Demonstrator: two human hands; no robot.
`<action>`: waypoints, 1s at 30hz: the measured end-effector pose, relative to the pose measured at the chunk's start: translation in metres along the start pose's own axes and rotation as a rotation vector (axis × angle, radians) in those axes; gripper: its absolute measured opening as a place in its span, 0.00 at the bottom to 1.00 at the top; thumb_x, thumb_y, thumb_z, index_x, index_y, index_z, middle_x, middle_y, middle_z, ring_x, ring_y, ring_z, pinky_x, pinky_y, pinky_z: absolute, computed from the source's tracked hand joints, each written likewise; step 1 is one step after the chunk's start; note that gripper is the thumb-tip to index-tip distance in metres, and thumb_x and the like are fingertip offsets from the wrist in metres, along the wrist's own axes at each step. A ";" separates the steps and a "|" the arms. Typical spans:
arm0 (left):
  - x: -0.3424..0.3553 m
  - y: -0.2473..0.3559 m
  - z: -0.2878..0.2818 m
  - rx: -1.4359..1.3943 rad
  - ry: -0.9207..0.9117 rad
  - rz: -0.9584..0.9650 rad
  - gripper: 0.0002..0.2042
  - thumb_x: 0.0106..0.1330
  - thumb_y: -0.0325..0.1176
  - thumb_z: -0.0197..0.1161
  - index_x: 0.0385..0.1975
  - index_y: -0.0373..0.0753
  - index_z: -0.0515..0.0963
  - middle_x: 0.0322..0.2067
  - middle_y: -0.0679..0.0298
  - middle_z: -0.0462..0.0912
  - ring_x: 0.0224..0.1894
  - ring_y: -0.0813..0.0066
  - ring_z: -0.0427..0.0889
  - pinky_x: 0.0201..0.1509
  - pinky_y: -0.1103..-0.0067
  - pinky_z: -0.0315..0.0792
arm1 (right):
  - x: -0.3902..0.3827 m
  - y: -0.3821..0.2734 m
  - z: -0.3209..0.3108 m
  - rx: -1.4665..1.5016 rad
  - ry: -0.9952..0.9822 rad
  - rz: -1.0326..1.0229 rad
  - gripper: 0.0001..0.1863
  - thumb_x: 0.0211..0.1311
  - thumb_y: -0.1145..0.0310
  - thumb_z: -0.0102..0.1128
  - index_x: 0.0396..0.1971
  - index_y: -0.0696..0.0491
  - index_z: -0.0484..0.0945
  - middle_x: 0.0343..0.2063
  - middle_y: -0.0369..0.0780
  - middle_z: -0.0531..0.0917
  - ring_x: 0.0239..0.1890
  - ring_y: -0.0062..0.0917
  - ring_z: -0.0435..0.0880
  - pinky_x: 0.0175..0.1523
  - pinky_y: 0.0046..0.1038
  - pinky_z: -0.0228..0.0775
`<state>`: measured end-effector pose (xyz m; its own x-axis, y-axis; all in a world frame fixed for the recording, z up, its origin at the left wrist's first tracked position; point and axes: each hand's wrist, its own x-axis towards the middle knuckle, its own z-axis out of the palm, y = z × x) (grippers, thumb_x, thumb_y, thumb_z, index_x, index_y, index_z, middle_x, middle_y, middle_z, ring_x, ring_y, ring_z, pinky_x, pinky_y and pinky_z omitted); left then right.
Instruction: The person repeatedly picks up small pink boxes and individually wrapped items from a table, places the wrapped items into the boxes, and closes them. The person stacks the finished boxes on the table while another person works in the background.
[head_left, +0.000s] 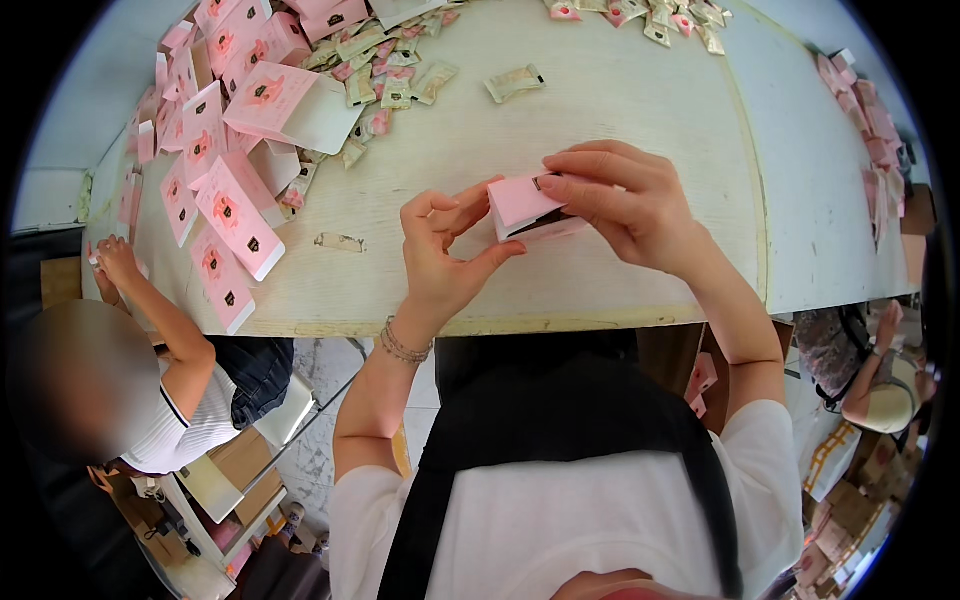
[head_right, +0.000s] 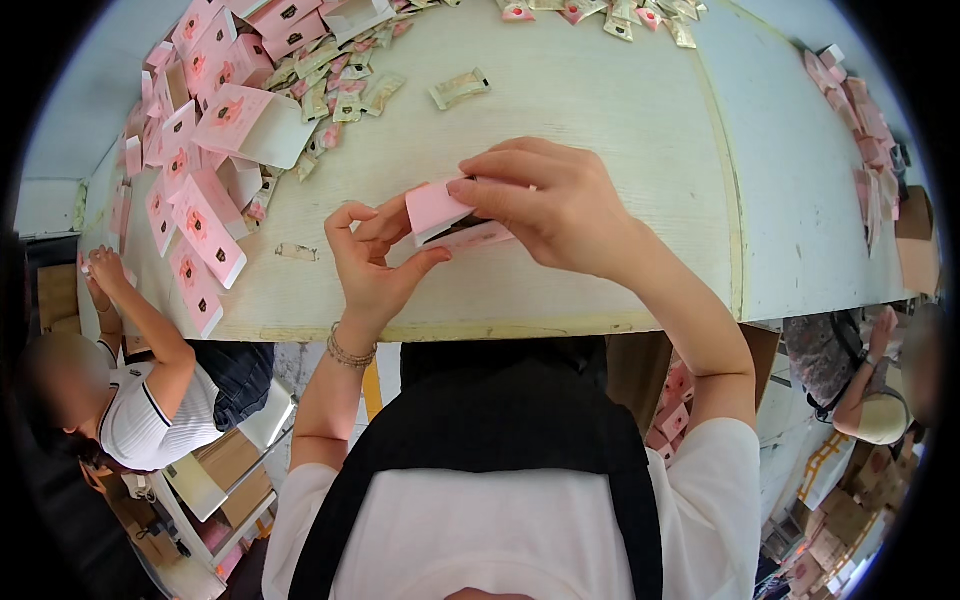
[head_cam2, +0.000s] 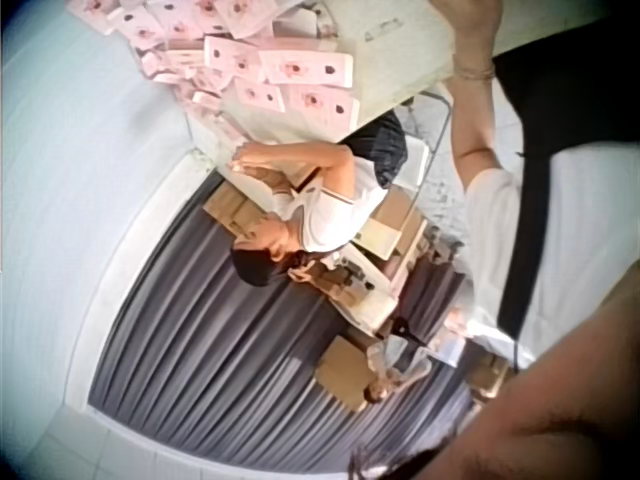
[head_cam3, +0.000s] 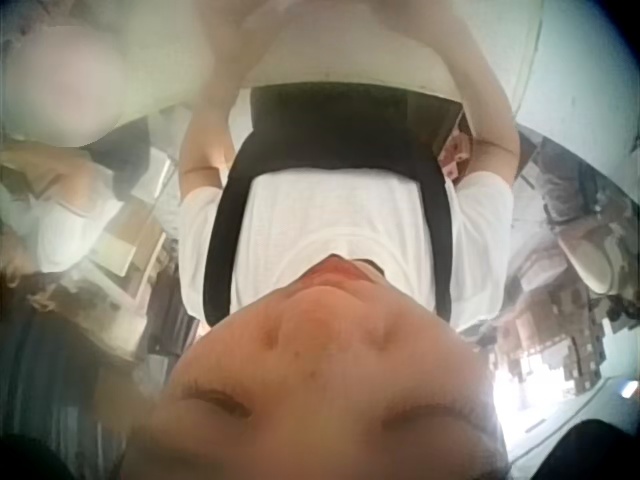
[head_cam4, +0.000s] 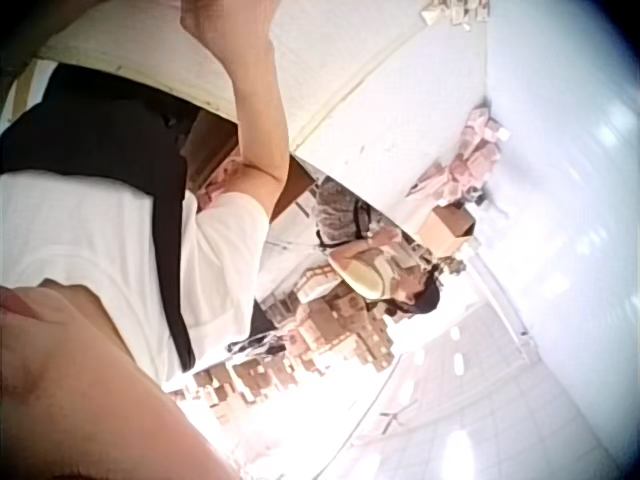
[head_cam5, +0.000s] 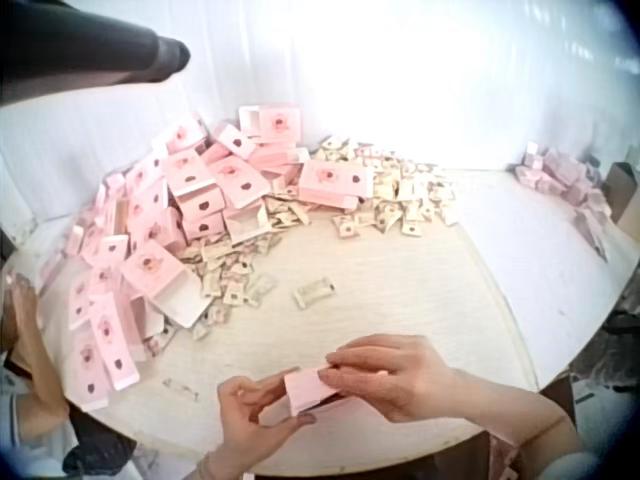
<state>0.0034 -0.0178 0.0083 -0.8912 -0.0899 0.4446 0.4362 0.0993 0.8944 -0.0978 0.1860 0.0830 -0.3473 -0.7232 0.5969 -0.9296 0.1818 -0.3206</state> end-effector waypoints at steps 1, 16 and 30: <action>0.000 0.000 0.000 -0.005 0.005 -0.007 0.34 0.48 0.21 0.75 0.46 0.41 0.53 0.52 0.41 0.75 0.55 0.56 0.78 0.59 0.67 0.75 | 0.000 0.000 0.000 0.025 -0.020 -0.002 0.17 0.45 0.74 0.68 0.40 0.50 0.83 0.39 0.38 0.84 0.43 0.33 0.82 0.39 0.32 0.78; 0.002 0.010 -0.005 0.358 -0.039 0.222 0.24 0.49 0.23 0.75 0.49 0.39 0.76 0.49 0.51 0.78 0.49 0.63 0.81 0.51 0.73 0.78 | -0.025 -0.020 0.035 -0.116 0.026 -0.039 0.27 0.50 0.71 0.65 0.53 0.38 0.76 0.58 0.36 0.74 0.60 0.42 0.71 0.63 0.47 0.63; 0.150 0.075 -0.179 1.689 -0.583 0.028 0.46 0.43 0.22 0.72 0.66 0.52 0.59 0.67 0.64 0.63 0.71 0.58 0.56 0.68 0.47 0.54 | -0.236 -0.048 -0.139 -1.228 0.060 0.776 0.20 0.54 0.72 0.64 0.49 0.51 0.80 0.52 0.43 0.79 0.48 0.38 0.78 0.52 0.40 0.71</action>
<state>-0.0757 -0.2017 0.1509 -0.9743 0.2197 0.0495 0.1959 0.9353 -0.2947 0.0117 0.4402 0.0601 -0.7775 -0.1571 0.6090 -0.0161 0.9730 0.2305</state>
